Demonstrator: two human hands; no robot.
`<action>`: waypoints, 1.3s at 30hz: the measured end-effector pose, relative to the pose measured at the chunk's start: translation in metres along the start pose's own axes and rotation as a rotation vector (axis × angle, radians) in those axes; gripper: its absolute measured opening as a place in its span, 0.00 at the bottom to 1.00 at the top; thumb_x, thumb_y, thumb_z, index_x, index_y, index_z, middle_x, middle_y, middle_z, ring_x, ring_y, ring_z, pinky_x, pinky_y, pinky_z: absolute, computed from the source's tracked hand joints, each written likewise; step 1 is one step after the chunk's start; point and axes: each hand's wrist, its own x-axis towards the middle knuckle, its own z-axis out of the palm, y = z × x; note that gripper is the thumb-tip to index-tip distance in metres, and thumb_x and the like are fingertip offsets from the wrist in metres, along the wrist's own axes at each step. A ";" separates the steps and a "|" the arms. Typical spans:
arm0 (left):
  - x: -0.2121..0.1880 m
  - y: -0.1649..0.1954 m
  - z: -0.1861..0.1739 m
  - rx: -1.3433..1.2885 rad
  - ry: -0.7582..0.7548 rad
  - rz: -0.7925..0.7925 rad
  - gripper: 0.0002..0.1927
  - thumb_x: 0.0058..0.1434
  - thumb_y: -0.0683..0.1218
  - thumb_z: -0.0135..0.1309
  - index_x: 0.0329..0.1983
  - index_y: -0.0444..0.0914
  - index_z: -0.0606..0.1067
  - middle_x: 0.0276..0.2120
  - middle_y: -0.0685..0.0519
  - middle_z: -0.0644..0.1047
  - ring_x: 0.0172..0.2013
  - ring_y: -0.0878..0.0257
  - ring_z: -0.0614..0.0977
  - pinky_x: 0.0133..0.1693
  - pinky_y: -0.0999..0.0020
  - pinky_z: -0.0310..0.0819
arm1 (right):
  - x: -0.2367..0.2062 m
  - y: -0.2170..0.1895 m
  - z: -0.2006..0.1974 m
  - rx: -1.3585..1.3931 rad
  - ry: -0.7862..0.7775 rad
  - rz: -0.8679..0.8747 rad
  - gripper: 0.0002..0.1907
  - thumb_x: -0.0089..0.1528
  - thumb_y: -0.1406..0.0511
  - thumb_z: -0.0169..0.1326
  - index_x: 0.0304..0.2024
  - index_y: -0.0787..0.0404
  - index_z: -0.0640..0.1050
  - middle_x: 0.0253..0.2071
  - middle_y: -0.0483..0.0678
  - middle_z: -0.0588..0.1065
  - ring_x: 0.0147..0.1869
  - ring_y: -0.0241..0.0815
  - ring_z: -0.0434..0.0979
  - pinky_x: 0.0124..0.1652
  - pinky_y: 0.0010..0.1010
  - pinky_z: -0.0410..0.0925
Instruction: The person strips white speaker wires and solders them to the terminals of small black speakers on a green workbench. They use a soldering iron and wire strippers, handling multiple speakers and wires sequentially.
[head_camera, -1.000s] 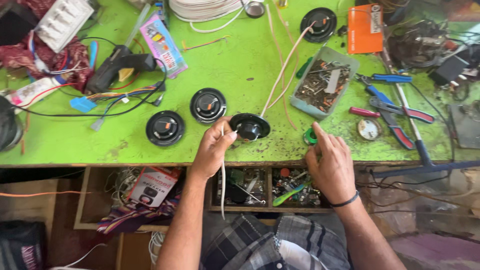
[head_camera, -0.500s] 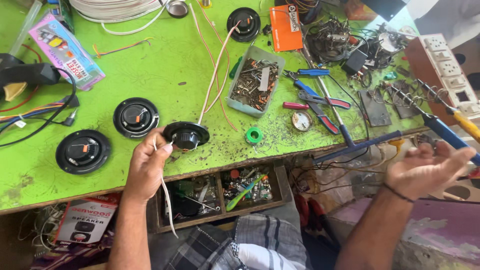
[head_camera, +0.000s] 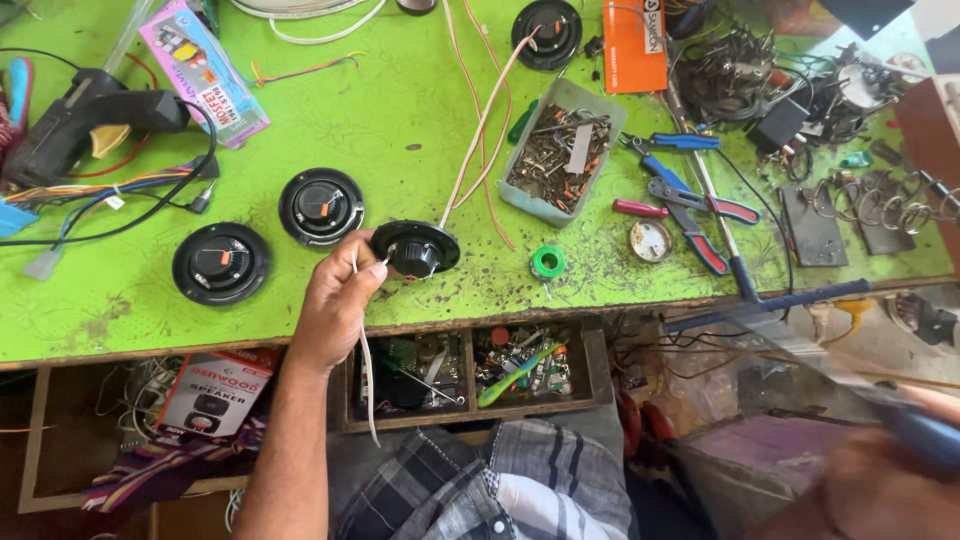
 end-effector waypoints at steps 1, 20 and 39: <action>-0.001 0.001 0.001 -0.022 0.019 -0.058 0.11 0.69 0.40 0.48 0.29 0.41 0.64 0.26 0.64 0.60 0.30 0.74 0.61 0.60 0.72 0.61 | -0.004 -0.013 0.008 -0.047 -0.122 -0.107 0.18 0.77 0.60 0.54 0.54 0.67 0.65 0.40 0.52 0.71 0.38 0.45 0.79 0.34 0.32 0.71; 0.002 0.005 0.000 0.036 0.013 -0.009 0.16 0.67 0.42 0.49 0.24 0.43 0.60 0.23 0.62 0.59 0.30 0.71 0.62 0.71 0.58 0.56 | -0.060 -0.036 0.075 0.540 -0.465 0.478 0.23 0.76 0.54 0.55 0.42 0.67 0.66 0.38 0.61 0.77 0.35 0.45 0.80 0.30 0.28 0.73; -0.001 -0.002 -0.004 0.045 0.007 0.019 0.15 0.69 0.42 0.49 0.26 0.41 0.62 0.27 0.59 0.62 0.38 0.68 0.67 0.64 0.64 0.62 | -0.060 -0.036 0.081 0.550 -0.486 0.484 0.22 0.77 0.55 0.54 0.43 0.68 0.66 0.38 0.65 0.78 0.30 0.43 0.78 0.29 0.26 0.71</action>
